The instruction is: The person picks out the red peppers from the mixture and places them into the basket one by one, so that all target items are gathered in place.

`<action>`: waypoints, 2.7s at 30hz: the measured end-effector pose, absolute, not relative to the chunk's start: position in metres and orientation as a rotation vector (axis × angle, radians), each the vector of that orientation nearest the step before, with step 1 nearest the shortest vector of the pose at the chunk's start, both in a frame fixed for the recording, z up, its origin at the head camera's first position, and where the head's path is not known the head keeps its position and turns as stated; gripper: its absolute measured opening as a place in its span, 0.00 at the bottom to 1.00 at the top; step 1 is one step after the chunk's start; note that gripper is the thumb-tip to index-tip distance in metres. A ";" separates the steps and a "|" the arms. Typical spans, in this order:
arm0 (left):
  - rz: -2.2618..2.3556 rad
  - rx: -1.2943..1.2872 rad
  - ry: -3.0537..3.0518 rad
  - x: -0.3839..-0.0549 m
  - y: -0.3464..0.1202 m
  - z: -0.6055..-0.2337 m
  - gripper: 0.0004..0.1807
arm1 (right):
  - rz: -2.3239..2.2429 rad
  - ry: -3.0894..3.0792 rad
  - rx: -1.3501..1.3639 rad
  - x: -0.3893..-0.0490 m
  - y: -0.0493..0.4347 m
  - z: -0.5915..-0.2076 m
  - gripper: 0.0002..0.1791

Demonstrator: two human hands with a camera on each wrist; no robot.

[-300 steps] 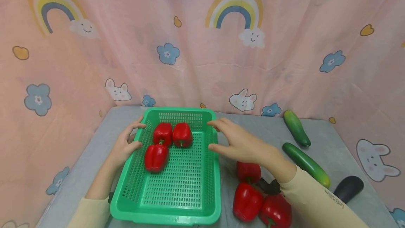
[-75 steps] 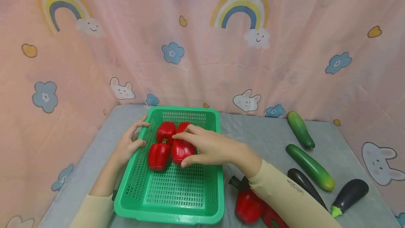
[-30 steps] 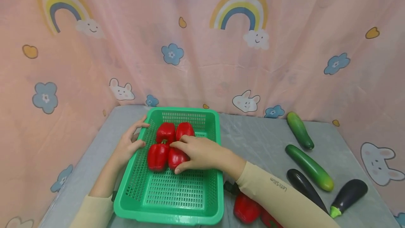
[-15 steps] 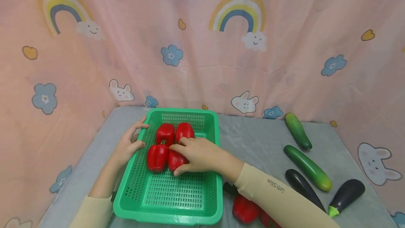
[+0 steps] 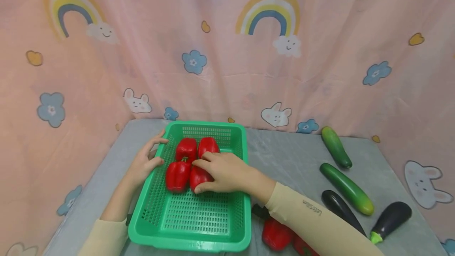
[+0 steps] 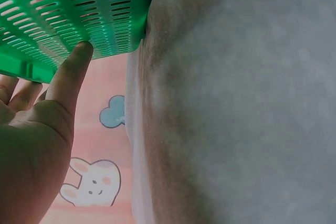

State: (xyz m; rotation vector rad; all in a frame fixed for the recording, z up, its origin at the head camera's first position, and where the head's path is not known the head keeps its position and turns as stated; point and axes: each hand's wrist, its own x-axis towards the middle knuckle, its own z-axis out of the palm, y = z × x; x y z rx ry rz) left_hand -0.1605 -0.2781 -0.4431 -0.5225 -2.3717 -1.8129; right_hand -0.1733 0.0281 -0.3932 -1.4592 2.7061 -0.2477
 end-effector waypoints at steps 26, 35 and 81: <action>-1.797 -0.548 -2.343 -0.160 -0.275 -0.446 0.29 | -0.356 2.724 -1.376 -0.167 0.054 -0.374 0.36; -1.804 -0.532 -2.353 -0.157 -0.275 -0.447 0.29 | -0.468 2.683 -1.246 -0.160 0.074 -0.358 0.37; -1.823 -0.538 -2.340 -0.156 -0.275 -0.447 0.28 | -0.597 2.825 -1.089 -0.119 0.163 -0.334 0.43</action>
